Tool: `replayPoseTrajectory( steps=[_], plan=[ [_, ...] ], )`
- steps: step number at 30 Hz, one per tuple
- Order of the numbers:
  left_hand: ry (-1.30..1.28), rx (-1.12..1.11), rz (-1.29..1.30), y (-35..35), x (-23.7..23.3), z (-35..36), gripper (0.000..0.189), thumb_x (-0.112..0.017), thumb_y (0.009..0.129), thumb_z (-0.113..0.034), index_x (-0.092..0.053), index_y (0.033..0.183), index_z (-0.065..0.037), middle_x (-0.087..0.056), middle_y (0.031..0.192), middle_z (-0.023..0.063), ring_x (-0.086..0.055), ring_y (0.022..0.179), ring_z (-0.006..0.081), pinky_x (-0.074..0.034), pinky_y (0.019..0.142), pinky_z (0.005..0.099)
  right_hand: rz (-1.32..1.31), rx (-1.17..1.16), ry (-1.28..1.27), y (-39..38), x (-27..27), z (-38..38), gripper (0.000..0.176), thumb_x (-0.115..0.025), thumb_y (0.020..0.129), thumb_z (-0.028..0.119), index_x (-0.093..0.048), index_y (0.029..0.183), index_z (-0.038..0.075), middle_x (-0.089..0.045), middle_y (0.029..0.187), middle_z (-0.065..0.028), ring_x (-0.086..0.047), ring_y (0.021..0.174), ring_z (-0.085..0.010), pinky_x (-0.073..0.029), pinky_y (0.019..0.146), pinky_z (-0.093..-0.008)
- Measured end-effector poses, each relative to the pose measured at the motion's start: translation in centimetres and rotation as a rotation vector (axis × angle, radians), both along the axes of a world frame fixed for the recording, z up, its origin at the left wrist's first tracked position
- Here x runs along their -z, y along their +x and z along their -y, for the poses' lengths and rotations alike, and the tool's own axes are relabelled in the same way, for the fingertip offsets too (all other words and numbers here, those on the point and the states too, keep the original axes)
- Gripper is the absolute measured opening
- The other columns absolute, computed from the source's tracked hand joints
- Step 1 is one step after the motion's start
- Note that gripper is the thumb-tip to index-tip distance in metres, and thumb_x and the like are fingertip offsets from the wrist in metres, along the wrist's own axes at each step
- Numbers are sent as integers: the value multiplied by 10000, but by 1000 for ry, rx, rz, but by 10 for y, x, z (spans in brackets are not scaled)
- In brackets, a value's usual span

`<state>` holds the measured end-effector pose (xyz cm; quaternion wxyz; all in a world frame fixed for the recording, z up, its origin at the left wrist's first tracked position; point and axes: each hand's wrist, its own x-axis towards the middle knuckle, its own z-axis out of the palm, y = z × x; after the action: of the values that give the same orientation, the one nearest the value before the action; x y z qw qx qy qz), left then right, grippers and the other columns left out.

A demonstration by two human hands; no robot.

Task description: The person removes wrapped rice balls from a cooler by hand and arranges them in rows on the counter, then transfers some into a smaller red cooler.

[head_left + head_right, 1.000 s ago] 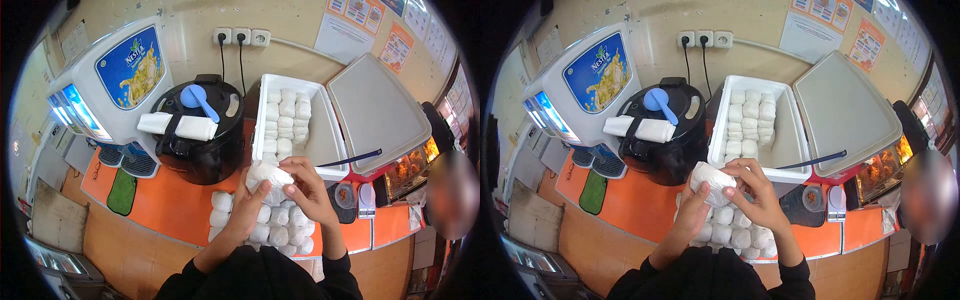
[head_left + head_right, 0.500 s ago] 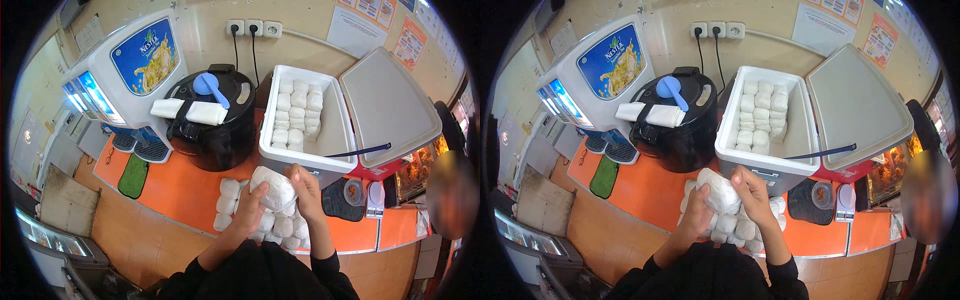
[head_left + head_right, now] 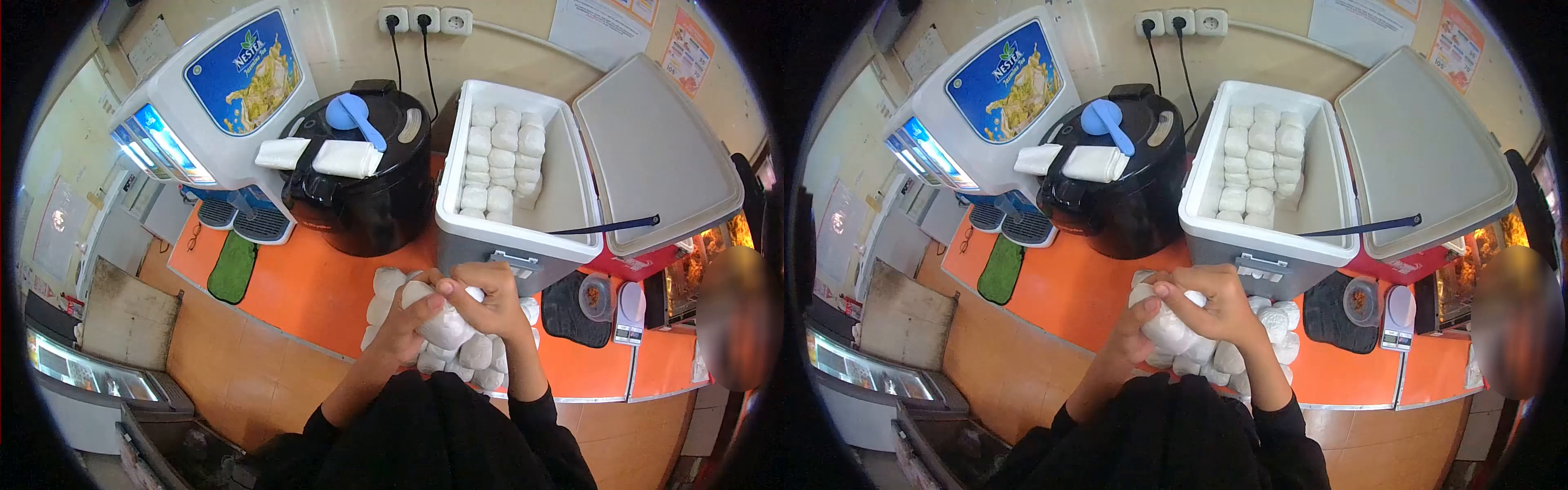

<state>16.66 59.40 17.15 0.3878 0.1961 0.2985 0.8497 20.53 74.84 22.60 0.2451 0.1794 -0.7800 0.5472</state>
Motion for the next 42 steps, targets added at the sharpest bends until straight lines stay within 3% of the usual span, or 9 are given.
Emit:
replayPoseTrajectory(
  steps=[3, 8, 10, 15, 17, 23, 31, 37, 42],
  plan=[
    [-43, -81, 129, 3, 2, 8, 338, -651, 881, -286, -542, 1134, -90, -568, 1106, 48, -567, 1031, 146, -468, 902, 330, 21, -45, -80, -16, 12, 16, 206, -619, 905, 124, -637, 759, -20, -545, 603, -149, -539, 505, -254, -411, 495, -321],
    [3, -179, 281, -6, 21, 22, 554, -520, 952, -462, -403, 1346, -91, -524, 1260, 67, -527, 1197, 208, -417, 1040, 411, 153, -166, 213, -39, 31, 28, 239, -475, 975, 191, -513, 1110, -2, -449, 987, -137, -436, 935, -301, -348, 867, -378],
    [-130, -242, 299, -5, 28, 28, 790, -376, 941, -655, -314, 1447, -52, -457, 1397, 138, -482, 1279, 278, -406, 1063, 450, 174, -121, 238, -41, 39, 35, 247, -484, 972, 213, -514, 1124, 21, -450, 1009, -133, -445, 940, -301, -350, 862, -388],
    [-111, -164, 357, 8, 58, 53, 843, -336, 922, -708, -309, 1452, -53, -435, 1422, 148, -456, 1303, 298, -381, 1081, 467, 257, 92, 487, -45, 86, 59, 295, -530, 954, 277, -518, 1181, 90, -457, 1099, -126, -481, 997, -310, -360, 877, -412],
    [-406, -303, 335, 11, 70, 61, 837, -350, 920, -706, -325, 1443, -53, -442, 1413, 153, -466, 1292, 300, -389, 1073, 468, 187, 199, 468, -48, 106, 68, 323, -579, 930, 285, -529, 1199, 113, -481, 1118, -134, -525, 994, -315, -389, 872, -426],
    [-274, -188, 745, -10, 114, 102, 657, -471, 918, -639, -468, 1245, -69, -607, 1090, 128, -643, 951, 278, -573, 792, 443, 234, 358, 181, -48, 92, 53, 249, -657, 866, 165, -596, 1067, 32, -526, 1040, -145, -594, 821, -324, -475, 729, -422],
    [-1126, -554, -176, -32, 192, 94, 583, -773, 825, -233, -404, 1183, 42, -558, 1092, 209, -628, 956, 287, -553, 768, 388, 126, 226, 314, -38, -60, -67, 153, -652, 841, 60, -630, 979, -2, -590, 884, -103, -577, 773, -194, -467, 684, -293],
    [-1259, -618, -693, -27, 239, 81, 633, -755, 839, -259, -319, 1173, 56, -486, 1095, 211, -554, 978, 289, -476, 837, 403, 878, 117, 957, -83, -87, -150, 222, -544, 931, 198, -587, 1080, 38, -635, 991, -132, -629, 886, -258, -494, 781, -372],
    [-1077, -598, -279, -23, 240, 76, 534, -734, 848, -216, -380, 1152, 44, -463, 1075, 187, -524, 977, 290, -442, 875, 407, 1551, -90, 1378, -169, 7, -215, 373, -548, 868, 316, -601, 1174, 108, -656, 1119, -157, -625, 1031, -322, -483, 868, -423]
  ],
)
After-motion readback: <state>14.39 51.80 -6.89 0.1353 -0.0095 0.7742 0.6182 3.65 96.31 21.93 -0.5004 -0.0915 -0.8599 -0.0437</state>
